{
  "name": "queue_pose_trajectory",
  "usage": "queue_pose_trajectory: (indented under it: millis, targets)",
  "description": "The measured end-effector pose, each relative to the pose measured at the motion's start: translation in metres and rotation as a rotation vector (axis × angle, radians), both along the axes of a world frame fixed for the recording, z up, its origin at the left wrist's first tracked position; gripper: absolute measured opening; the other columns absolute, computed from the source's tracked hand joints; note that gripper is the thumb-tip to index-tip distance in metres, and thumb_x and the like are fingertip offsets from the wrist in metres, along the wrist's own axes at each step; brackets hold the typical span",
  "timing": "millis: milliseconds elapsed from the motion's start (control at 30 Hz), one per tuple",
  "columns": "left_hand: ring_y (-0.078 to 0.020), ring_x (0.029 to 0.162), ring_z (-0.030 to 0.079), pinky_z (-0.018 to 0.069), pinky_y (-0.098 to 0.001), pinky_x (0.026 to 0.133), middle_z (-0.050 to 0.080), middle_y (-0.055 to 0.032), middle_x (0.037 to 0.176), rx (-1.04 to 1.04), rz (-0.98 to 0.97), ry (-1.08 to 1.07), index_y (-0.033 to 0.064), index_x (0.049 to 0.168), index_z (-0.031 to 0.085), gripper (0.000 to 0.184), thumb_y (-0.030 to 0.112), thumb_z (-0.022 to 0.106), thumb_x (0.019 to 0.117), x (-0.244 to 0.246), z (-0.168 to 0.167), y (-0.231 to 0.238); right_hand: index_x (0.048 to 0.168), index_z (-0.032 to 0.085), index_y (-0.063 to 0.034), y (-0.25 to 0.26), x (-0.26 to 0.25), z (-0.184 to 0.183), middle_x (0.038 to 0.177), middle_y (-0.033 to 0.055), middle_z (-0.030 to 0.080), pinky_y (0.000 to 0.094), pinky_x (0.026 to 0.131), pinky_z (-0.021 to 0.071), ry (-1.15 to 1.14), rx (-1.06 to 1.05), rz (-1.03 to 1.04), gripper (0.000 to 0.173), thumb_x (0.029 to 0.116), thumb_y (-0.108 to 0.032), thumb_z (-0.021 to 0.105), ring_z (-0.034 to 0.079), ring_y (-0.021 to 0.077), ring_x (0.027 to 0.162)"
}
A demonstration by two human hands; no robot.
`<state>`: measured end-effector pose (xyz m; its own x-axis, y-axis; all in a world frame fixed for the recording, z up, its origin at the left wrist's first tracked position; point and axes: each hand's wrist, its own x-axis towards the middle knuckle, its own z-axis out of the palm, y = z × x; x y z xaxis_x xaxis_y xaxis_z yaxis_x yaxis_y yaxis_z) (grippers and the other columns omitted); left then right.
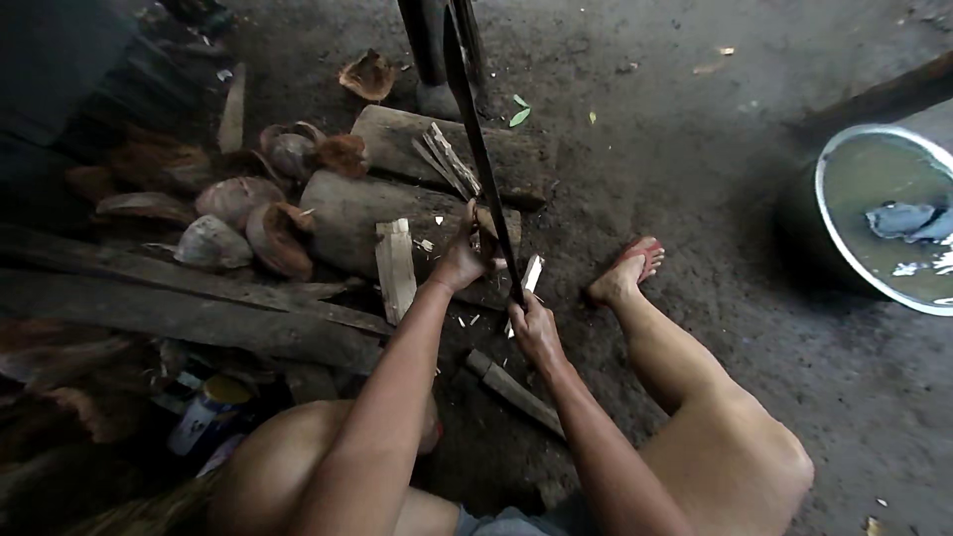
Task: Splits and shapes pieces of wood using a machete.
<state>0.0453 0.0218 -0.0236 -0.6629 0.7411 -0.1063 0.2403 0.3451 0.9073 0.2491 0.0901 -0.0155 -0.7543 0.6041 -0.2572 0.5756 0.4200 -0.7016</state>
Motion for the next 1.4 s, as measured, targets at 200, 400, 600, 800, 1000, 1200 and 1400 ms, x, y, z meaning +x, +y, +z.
queue_pose_trajectory:
  millis: [200,400,600,800,1000,1200,1400]
  targets:
    - [-0.0278,0.131,0.059,0.0550,-0.0473,0.104,0.050,-0.0168,0.151,-0.066,0.032,-0.050,0.0149,0.164,0.019,0.117,0.022,0.094,0.0738,0.003,-0.006,0.004,0.125,0.066,-0.0110,-0.002,0.001,-0.003,0.080,0.0085,0.069,0.0470,0.069,0.0561,0.008,-0.019,0.006,0.038,0.1058,-0.036,0.046,0.068,0.0234,0.071]
    - [-0.0259,0.131,0.059,0.0508,-0.0426,0.109,0.053,-0.0202,0.148,0.081,0.054,0.036,0.0033,0.160,0.025,0.116,0.022,0.094,0.0693,-0.002,-0.019,0.007,0.115,0.068,-0.0092,-0.011,0.010,0.006,0.071,0.0049,0.066,0.0413,0.059,0.0545,0.135,0.097,-0.029,0.033,0.1052,-0.034,0.048,0.065,0.0186,0.061]
    - [-0.0261,0.132,0.058,0.0507,-0.0445,0.109,0.052,-0.0192,0.149,0.037,0.051,0.059,0.0052,0.160,0.025,0.115,0.024,0.094,0.0703,0.000,-0.013,0.008,0.115,0.067,-0.0109,-0.006,0.002,0.009,0.075,0.0065,0.067,0.0450,0.064,0.0549,0.081,0.063,-0.025,0.031,0.1040,-0.032,0.048,0.066,0.0213,0.067]
    - [-0.0300,0.124,0.064,0.0568,-0.0531,0.099,0.054,-0.0151,0.148,-0.117,0.062,-0.003,0.0176,0.163,0.020,0.116,0.024,0.094,0.0741,0.006,-0.002,0.008,0.126,0.065,-0.0116,0.002,-0.003,-0.004,0.083,0.0099,0.069,0.0481,0.070,0.0561,-0.055,-0.021,-0.016,0.036,0.1053,-0.034,0.047,0.069,0.0249,0.075]
    - [-0.0255,0.116,0.068,0.0589,-0.0483,0.097,0.062,-0.0142,0.138,-0.074,0.052,0.054,0.0169,0.162,0.024,0.110,0.027,0.093,0.0761,0.001,0.036,0.009,0.120,0.067,-0.0074,-0.004,-0.002,0.021,0.072,0.0076,0.066,0.0448,0.061,0.0553,0.104,0.065,-0.036,0.033,0.1028,-0.028,0.049,0.066,0.0222,0.064]
    - [-0.0218,0.118,0.067,0.0608,-0.0418,0.094,0.055,-0.0146,0.144,0.059,0.088,0.207,0.0147,0.161,0.028,0.112,0.026,0.094,0.0713,-0.002,0.087,0.017,0.112,0.066,-0.0112,0.000,-0.010,0.045,0.075,0.0046,0.066,0.0410,0.062,0.0555,0.168,0.035,-0.042,0.024,0.1026,-0.027,0.051,0.065,0.0175,0.065]
    - [-0.0298,0.139,0.052,0.0449,-0.0518,0.114,0.048,-0.0158,0.155,-0.228,0.087,-0.019,0.0198,0.166,0.012,0.126,0.036,0.095,0.0721,0.009,-0.029,-0.001,0.131,0.061,-0.0126,-0.005,-0.017,0.020,0.098,0.0152,0.073,0.0540,0.081,0.0570,-0.258,-0.086,0.008,0.034,0.1052,-0.032,0.051,0.072,0.0322,0.092]
